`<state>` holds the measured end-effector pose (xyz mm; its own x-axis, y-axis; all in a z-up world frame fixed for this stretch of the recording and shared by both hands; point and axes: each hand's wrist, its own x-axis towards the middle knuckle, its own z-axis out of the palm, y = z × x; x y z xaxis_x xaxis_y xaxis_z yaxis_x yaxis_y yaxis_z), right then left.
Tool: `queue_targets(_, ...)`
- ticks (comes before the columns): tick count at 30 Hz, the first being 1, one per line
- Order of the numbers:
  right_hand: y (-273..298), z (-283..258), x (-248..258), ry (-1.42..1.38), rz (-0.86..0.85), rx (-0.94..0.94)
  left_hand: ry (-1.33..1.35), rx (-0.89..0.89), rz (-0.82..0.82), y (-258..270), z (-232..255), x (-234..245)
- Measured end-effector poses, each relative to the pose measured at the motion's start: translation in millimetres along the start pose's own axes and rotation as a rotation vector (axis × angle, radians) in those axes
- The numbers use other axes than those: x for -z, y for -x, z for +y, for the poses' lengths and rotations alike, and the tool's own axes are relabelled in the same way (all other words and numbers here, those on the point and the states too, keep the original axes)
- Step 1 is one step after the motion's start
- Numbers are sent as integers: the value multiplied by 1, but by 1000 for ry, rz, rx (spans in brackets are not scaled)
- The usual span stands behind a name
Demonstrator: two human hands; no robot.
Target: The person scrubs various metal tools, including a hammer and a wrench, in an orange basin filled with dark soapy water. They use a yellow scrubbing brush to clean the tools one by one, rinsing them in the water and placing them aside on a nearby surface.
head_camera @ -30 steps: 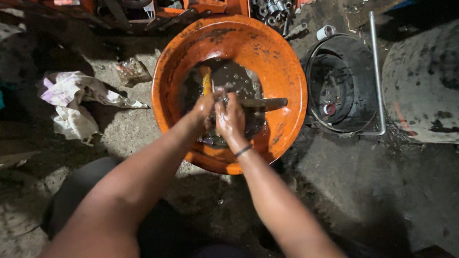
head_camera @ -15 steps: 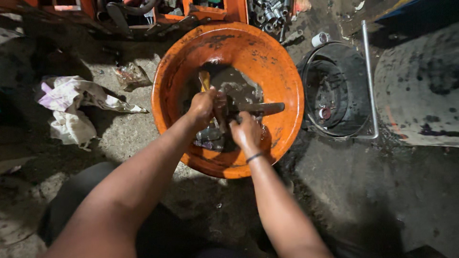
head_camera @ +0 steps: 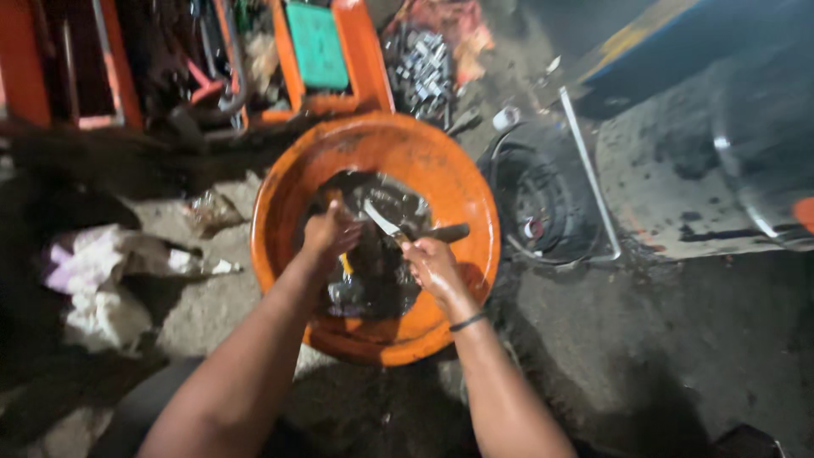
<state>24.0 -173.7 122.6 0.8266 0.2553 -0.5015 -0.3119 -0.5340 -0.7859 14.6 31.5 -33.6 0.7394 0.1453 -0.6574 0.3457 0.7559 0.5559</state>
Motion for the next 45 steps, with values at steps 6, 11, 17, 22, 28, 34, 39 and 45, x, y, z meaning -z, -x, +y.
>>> queue_targets(6,20,-61,-8,697,584,354,-1383,-426,142,37,6,-12)
queue_targets(11,10,-49,-14,852,430,185,-1694,-345,-30,65,-5,0)
queue_targets(17,-12,18,-7,866,506,437,-1683,-306,-110,65,-15,9)
queue_targets(22,5,-7,4,945,437,158,-1651,-227,-90,81,-4,-1)
queue_targets(28,24,-30,27,980,468,414,-1678,-90,-65,88,6,-16)
queue_targets(34,27,-42,40,1070,461,414,-1725,-49,-50,76,4,-18)
queue_targets(39,24,-41,39,1171,426,374,-1653,-62,-73,66,-3,-4)
queue_targets(45,4,-5,34,1185,332,346,-1685,-228,-97,69,-2,13)
